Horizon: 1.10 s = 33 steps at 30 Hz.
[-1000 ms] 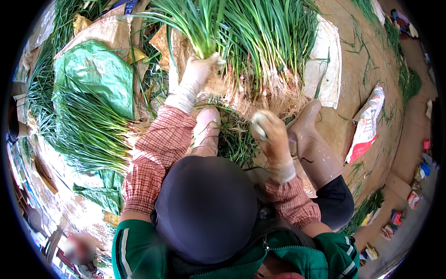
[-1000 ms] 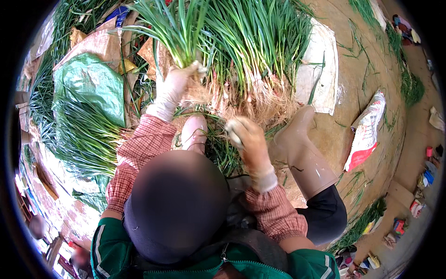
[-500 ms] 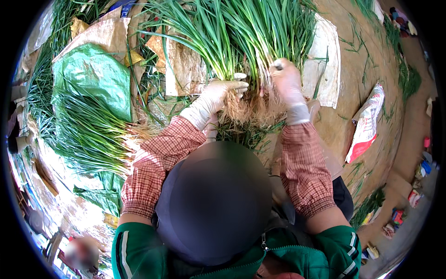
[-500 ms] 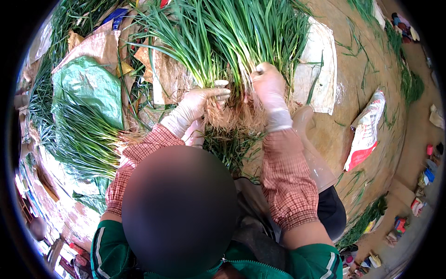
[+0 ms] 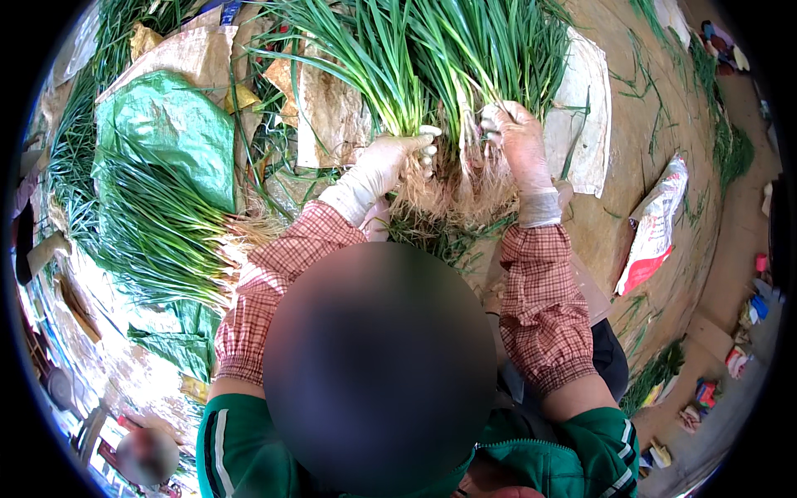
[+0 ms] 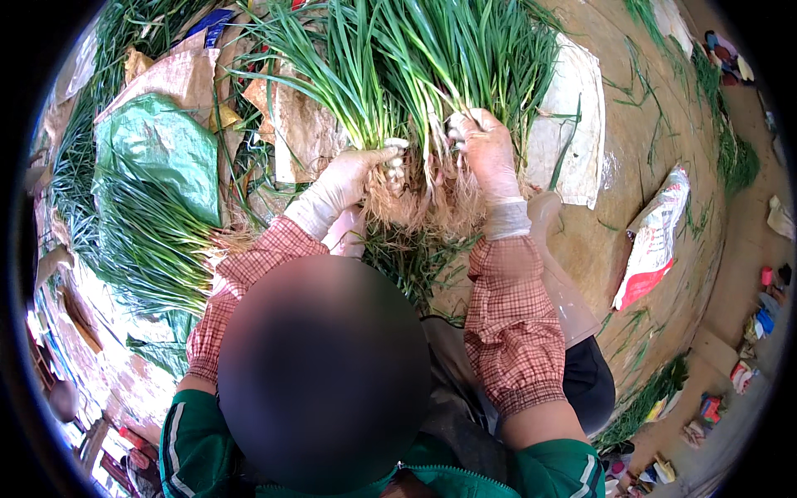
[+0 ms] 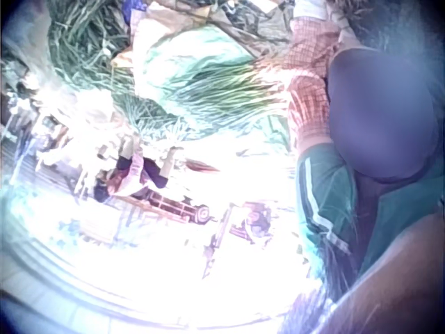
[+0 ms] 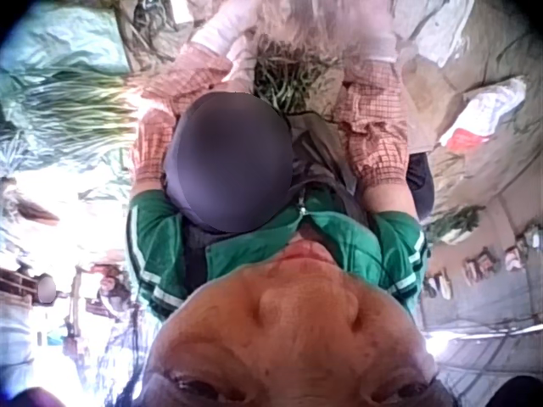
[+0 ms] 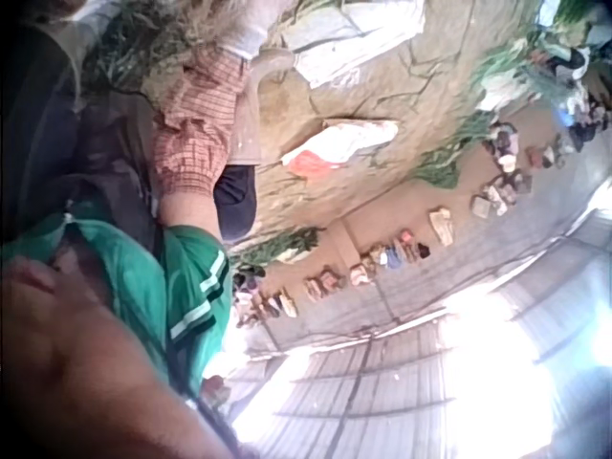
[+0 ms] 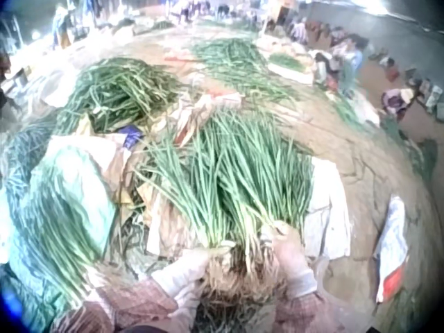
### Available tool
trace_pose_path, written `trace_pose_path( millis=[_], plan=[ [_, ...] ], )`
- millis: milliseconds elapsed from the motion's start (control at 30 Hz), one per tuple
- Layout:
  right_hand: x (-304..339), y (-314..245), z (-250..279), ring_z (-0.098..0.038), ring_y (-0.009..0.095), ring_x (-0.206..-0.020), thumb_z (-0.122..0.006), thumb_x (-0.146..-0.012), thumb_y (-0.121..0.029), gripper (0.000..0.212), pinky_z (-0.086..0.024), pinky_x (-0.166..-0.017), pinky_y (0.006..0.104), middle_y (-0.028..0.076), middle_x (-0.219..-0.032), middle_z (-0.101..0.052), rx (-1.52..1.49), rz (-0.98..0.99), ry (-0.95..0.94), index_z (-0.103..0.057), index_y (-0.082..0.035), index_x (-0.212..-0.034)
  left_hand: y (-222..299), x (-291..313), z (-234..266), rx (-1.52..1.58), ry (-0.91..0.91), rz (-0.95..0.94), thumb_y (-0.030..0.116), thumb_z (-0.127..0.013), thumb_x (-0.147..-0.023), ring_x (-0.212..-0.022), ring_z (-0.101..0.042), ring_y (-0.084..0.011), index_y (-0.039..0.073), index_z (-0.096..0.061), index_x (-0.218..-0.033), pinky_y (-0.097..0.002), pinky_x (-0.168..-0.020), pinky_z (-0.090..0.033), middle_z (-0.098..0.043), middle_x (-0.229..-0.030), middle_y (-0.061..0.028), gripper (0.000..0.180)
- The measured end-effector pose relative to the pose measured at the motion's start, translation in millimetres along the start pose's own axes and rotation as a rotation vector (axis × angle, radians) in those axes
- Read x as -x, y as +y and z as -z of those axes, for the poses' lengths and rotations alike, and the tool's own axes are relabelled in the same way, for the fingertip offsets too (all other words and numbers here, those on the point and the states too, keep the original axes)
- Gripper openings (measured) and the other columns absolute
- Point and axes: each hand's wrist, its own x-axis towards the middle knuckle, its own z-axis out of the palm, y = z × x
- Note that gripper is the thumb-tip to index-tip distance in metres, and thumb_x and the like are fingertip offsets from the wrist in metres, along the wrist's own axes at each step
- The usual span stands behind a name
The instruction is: The person sorts bundles of green onions by hand, shaking off soil and removing dry outer leaves from the stalks before setting them aside.
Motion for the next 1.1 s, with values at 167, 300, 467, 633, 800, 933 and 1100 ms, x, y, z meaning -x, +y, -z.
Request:
trace_pose_path(
  millis=[167, 300, 467, 633, 800, 933, 1100],
  plan=[
    [-4.8, -26.5, -26.7, -0.063, 0.017, -0.075, -0.058, -0.092, -0.021, 0.028, -0.052, -0.070, 0.0289, 0.014, -0.091, -0.067, 0.522, -0.149, 0.063, -0.063, -0.002, -0.112, 9.0, -9.1, -20.3, -0.035, -0.013, -0.115, 0.018, -0.063, -0.090, -0.070, -0.060, -0.0139, 0.003, -0.063, -0.113, -0.0271, -0.063, -0.053, -0.066, -0.092, -0.0078, 0.027],
    [-26.5, 4.7, -26.3, -0.064, 0.019, -0.083, -0.064, -0.089, -0.020, 0.033, -0.051, -0.078, 0.0292, 0.015, -0.099, -0.068, 0.629, 0.060, 0.030, -0.062, 0.000, -0.115, 21.7, 0.5, -54.8, -0.715, 0.331, -0.134, 0.026, -0.070, -0.085, -0.079, -0.062, -0.0227, -0.004, -0.058, -0.116, -0.0331, -0.073, -0.052, -0.065, -0.100, -0.0111, 0.045],
    [9.6, -24.4, -19.1, -0.064, 0.014, -0.077, -0.056, -0.094, -0.018, 0.026, -0.051, -0.068, 0.0252, 0.008, -0.093, -0.069, 0.082, 0.039, 0.057, -0.063, 0.000, -0.112, 8.4, -39.8, -8.9, -0.879, 0.261, -0.247, 0.040, -0.075, -0.076, -0.080, -0.059, -0.0201, -0.010, -0.050, -0.115, -0.0308, -0.077, -0.048, -0.063, -0.088, -0.0119, 0.068],
    [24.2, 22.8, 12.2, -0.063, 0.014, -0.086, -0.047, -0.099, -0.018, 0.033, -0.052, -0.075, 0.0245, 0.012, -0.103, -0.066, 0.158, 0.002, -0.106, -0.055, 0.002, -0.125, 15.2, -13.4, -17.1, -0.568, 0.201, -0.148, 0.027, -0.069, -0.083, -0.096, -0.060, -0.0178, 0.005, -0.065, -0.114, -0.0315, -0.089, -0.046, -0.066, -0.103, -0.0100, 0.039],
    [53.4, 7.1, -14.6, -0.064, 0.017, -0.089, -0.047, -0.098, -0.017, 0.042, -0.054, -0.069, 0.0291, 0.013, -0.109, -0.065, -0.559, -0.245, -0.368, -0.042, 0.002, -0.135, 14.1, -15.5, 9.9, -0.241, 0.064, -0.148, 0.014, -0.064, -0.087, -0.078, -0.063, -0.0169, 0.005, -0.065, -0.113, -0.0287, -0.069, -0.054, -0.066, -0.094, -0.0073, 0.027],
    [80.7, -1.9, -30.4, -0.065, 0.018, -0.078, -0.050, -0.097, -0.016, 0.036, -0.053, -0.060, 0.0235, 0.012, -0.103, -0.066, -0.683, -0.280, -0.359, -0.049, -0.001, -0.130, 23.5, -23.0, -10.5, -0.108, 0.053, -0.229, 0.013, -0.063, -0.088, -0.069, -0.064, -0.0170, 0.004, -0.064, -0.108, -0.0311, -0.063, -0.056, -0.066, -0.081, -0.0059, 0.022],
    [76.3, 8.9, -31.6, -0.054, 0.013, -0.061, -0.052, -0.096, -0.019, 0.032, -0.044, -0.051, 0.0251, 0.006, -0.085, -0.064, -0.371, -0.148, -0.078, -0.054, 0.003, -0.120, 32.1, -0.6, -29.9, 0.016, -0.280, 0.079, 0.012, -0.064, -0.088, -0.068, -0.063, -0.0142, 0.003, -0.062, -0.108, -0.0273, -0.060, -0.054, -0.064, -0.077, -0.0033, 0.022]
  ],
)
